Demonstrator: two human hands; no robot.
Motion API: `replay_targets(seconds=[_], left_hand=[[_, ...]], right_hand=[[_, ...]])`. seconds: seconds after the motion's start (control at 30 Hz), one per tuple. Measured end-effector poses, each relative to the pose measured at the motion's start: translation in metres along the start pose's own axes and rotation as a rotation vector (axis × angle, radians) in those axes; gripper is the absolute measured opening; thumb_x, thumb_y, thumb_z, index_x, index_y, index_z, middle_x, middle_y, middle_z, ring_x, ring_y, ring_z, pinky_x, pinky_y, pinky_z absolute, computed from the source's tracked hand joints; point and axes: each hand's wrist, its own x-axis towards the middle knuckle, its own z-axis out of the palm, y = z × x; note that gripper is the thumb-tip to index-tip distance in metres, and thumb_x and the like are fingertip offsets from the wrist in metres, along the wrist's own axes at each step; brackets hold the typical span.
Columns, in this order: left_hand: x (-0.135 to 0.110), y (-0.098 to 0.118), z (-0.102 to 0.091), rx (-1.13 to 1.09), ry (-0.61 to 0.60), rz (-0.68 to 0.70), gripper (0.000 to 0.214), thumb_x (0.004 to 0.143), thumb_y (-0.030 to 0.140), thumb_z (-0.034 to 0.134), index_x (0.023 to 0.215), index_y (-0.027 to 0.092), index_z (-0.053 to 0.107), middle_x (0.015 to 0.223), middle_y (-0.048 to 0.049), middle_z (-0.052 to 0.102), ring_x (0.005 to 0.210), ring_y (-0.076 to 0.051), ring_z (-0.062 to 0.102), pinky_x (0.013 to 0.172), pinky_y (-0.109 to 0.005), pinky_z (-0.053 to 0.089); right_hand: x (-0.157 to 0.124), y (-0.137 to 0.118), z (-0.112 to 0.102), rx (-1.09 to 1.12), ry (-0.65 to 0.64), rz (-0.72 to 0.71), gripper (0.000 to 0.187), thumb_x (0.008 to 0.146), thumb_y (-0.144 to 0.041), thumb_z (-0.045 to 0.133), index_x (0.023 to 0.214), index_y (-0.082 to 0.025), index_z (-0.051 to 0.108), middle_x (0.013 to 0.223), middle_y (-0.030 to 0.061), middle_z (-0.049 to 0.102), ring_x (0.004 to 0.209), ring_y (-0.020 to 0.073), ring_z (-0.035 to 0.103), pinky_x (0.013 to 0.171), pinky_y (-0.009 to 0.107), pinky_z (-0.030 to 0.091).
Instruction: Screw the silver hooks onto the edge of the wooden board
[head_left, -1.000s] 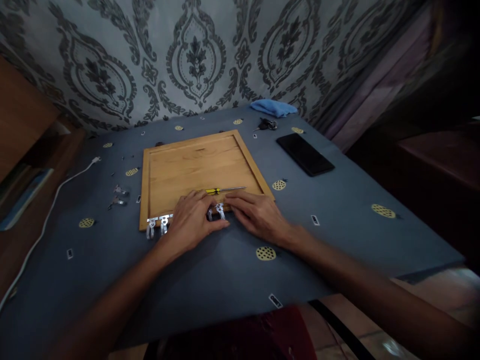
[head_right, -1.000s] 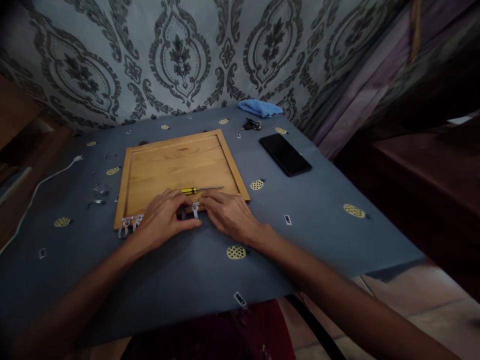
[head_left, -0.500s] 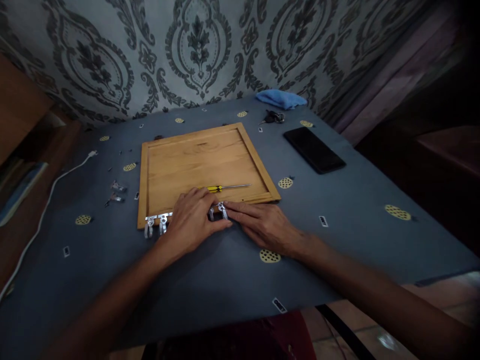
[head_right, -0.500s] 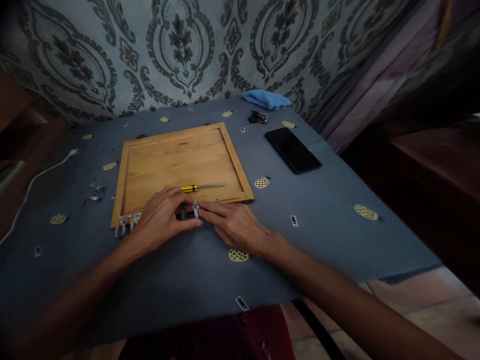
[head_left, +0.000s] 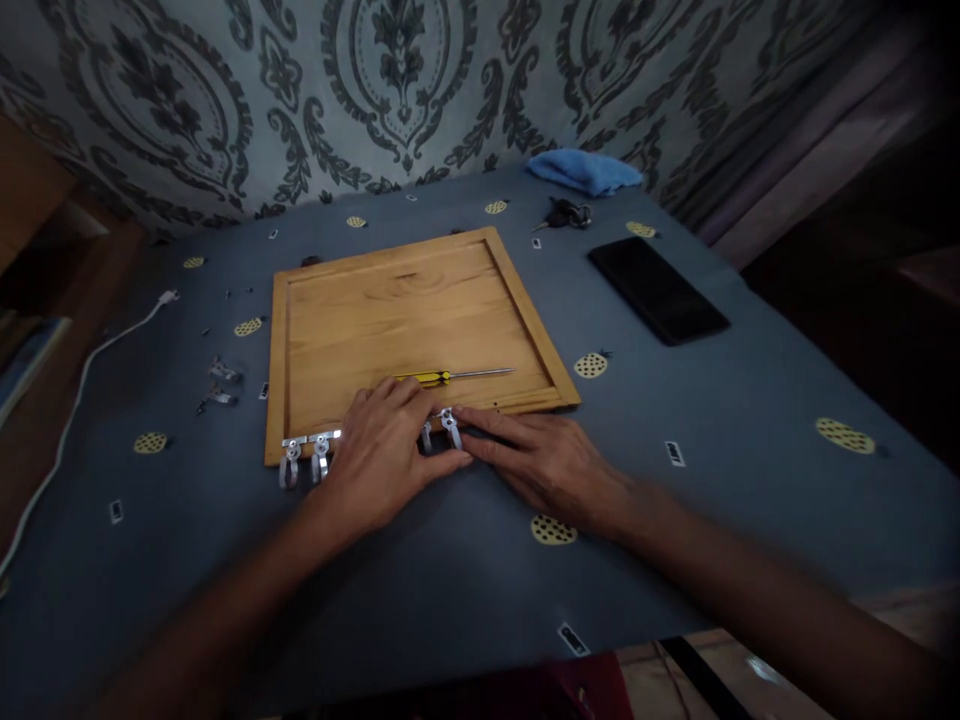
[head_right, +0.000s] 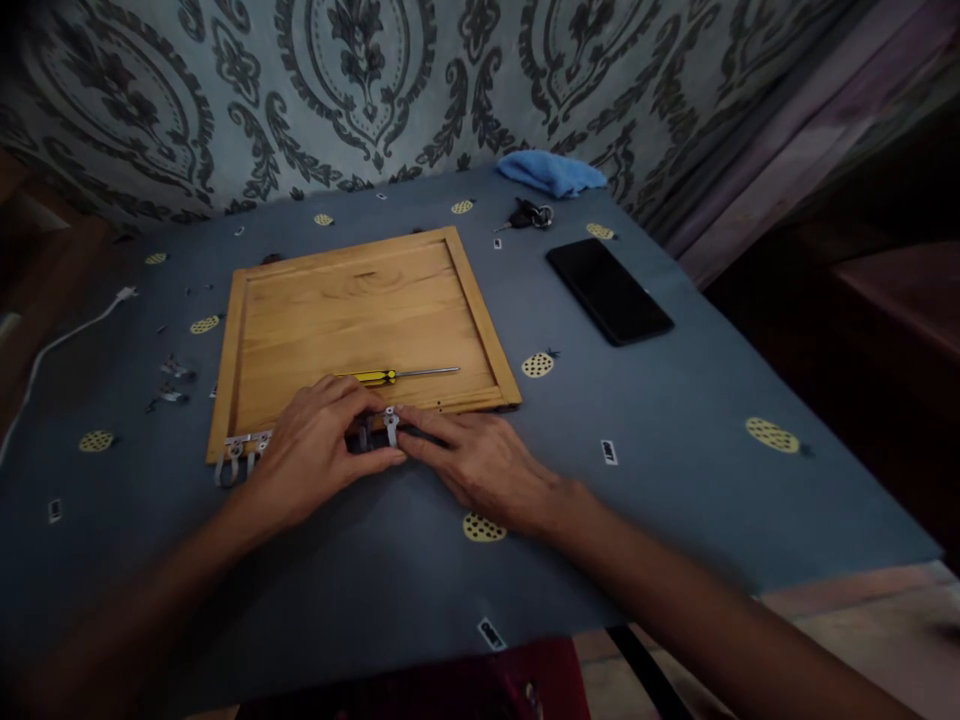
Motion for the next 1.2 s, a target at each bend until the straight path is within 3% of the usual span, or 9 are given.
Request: replay_targets(seconds=[0.53,0.77,0.97,1.2], left_hand=[[-0.0025,-0.0067,0.0054,-0.026,0.033,0.062,0.036,0.082,0.045,0.086,0.105,0.022,0.07,0.104,-0.0043,0.072,0.101,-0.028,0.063,0.084,-0.044,0.047],[-0.0023,-0.0057,0.0053,-0.001,0.053,0.067,0.036,0.08,0.041,0.088,0.104,0.022,0.069,0.102,-0.0031,0.072,0.1,-0.028,0.064,0.085,-0.044,0.048],[-0.0023,-0.006,0.0042,-0.025,0.044,0.076,0.036,0.08,0.038,0.088,0.106,0.022,0.069,0.103,-0.0035,0.072,0.101,-0.029,0.064,0.084,-0.045,0.05],[-0.001,-0.0047,0.0025,-0.021,0.003,0.04,0.032,0.081,0.041,0.087,0.1,0.022,0.069,0.102,-0.0038,0.072,0.102,-0.028,0.064,0.086,-0.043,0.049]], right_hand=[[-0.0042,0.0008,-0.0013,0.06,-0.054,0.034,0.042,0.097,-0.003,0.053,0.133,-0.017,0.068,0.146,0.012,0.066,0.11,0.0238,0.074,0.09,0.038,0.066],[-0.0069,0.0022,-0.0006,0.1,-0.057,0.051,0.056,0.096,-0.001,0.052,0.149,-0.019,0.057,0.149,0.0105,0.064,0.119,0.0231,0.071,0.097,0.039,0.065],[-0.0051,0.0007,-0.0015,0.108,-0.009,0.051,0.047,0.098,-0.002,0.049,0.142,-0.014,0.062,0.145,0.0132,0.066,0.125,0.0231,0.069,0.1,0.036,0.063],[-0.0063,0.0031,-0.0011,0.124,-0.036,0.036,0.047,0.097,-0.004,0.054,0.142,-0.017,0.063,0.146,0.0122,0.066,0.122,0.0229,0.071,0.098,0.037,0.064]])
